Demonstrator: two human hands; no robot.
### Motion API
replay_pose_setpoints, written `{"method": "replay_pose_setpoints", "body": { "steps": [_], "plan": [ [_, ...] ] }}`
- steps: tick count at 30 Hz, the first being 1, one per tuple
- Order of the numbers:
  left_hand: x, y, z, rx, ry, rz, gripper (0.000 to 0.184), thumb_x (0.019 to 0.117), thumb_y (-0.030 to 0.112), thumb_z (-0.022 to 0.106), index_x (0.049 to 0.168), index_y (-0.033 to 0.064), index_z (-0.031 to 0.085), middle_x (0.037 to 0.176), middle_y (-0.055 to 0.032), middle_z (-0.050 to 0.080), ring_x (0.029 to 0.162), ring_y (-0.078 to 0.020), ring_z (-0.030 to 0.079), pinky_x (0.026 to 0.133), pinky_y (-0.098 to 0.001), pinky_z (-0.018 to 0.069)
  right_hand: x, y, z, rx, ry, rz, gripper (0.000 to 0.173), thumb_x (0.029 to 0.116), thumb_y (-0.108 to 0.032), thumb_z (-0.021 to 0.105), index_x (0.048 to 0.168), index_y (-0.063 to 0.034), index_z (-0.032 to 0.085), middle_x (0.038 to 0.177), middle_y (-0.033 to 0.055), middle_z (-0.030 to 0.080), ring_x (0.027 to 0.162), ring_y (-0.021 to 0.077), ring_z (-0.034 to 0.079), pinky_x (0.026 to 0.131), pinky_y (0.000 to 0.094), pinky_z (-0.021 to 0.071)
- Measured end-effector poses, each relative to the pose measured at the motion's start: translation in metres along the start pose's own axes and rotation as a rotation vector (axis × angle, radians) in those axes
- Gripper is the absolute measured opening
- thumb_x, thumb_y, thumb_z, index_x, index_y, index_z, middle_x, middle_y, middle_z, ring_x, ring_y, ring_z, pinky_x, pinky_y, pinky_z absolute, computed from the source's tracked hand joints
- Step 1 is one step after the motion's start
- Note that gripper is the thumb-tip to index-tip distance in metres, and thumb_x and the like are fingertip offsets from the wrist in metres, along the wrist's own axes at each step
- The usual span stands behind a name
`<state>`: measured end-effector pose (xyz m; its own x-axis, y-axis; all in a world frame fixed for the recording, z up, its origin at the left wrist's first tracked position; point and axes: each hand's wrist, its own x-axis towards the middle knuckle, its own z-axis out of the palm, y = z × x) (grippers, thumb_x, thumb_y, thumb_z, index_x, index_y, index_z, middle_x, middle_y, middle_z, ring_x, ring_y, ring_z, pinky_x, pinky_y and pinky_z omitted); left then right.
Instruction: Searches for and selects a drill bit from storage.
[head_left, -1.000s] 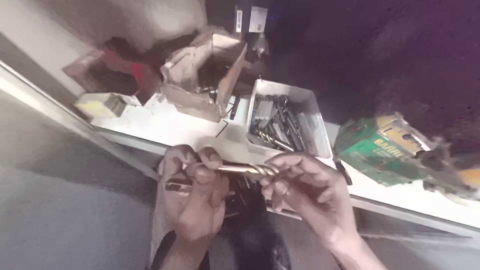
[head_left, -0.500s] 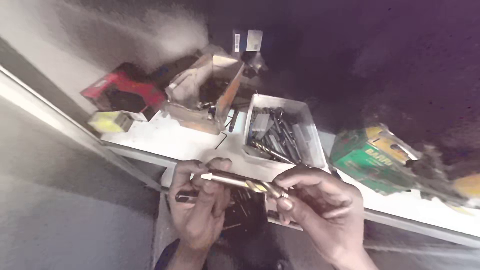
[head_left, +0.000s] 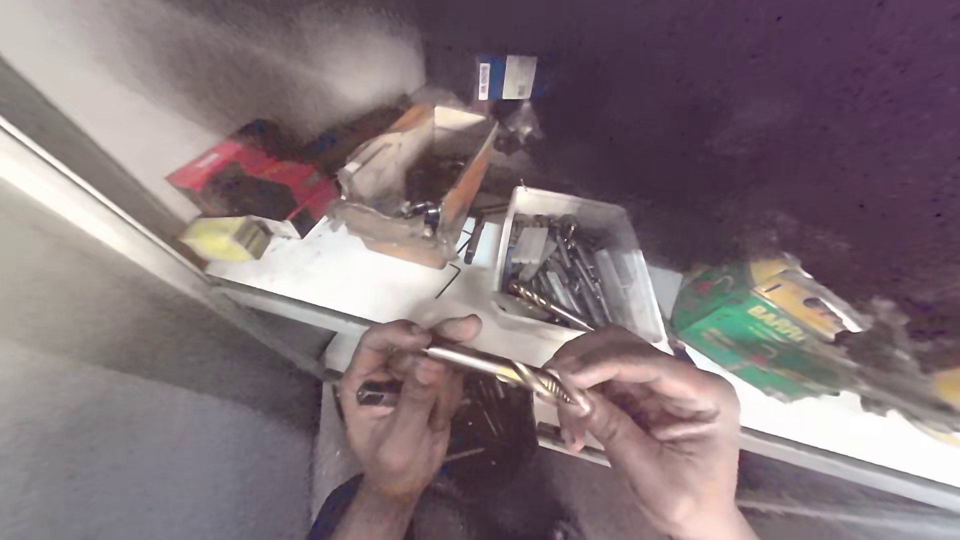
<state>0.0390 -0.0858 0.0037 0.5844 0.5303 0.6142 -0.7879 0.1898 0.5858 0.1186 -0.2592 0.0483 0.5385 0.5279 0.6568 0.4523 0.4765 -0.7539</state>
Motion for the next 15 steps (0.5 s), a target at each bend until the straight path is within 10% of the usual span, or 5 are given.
{"method": "replay_pose_setpoints", "body": {
  "steps": [15],
  "plan": [
    [0.013, 0.005, -0.020, 0.138, -0.079, -0.017, 0.010, 0.1015, 0.020, 0.063, 0.111, 0.0201, 0.062, 0.104, -0.0004, 0.072, 0.064, -0.0042, 0.063, 0.054, -0.0174, 0.0530, 0.000, 0.002, 0.002, -0.102, -0.040, 0.061, 0.031, 0.0883, 0.006, 0.065, 0.119, 0.0021, 0.067, 0.108, 0.0071, 0.073, 0.090, 0.0133, 0.072, 0.078, 0.0282, 0.0638]
  ]
}}
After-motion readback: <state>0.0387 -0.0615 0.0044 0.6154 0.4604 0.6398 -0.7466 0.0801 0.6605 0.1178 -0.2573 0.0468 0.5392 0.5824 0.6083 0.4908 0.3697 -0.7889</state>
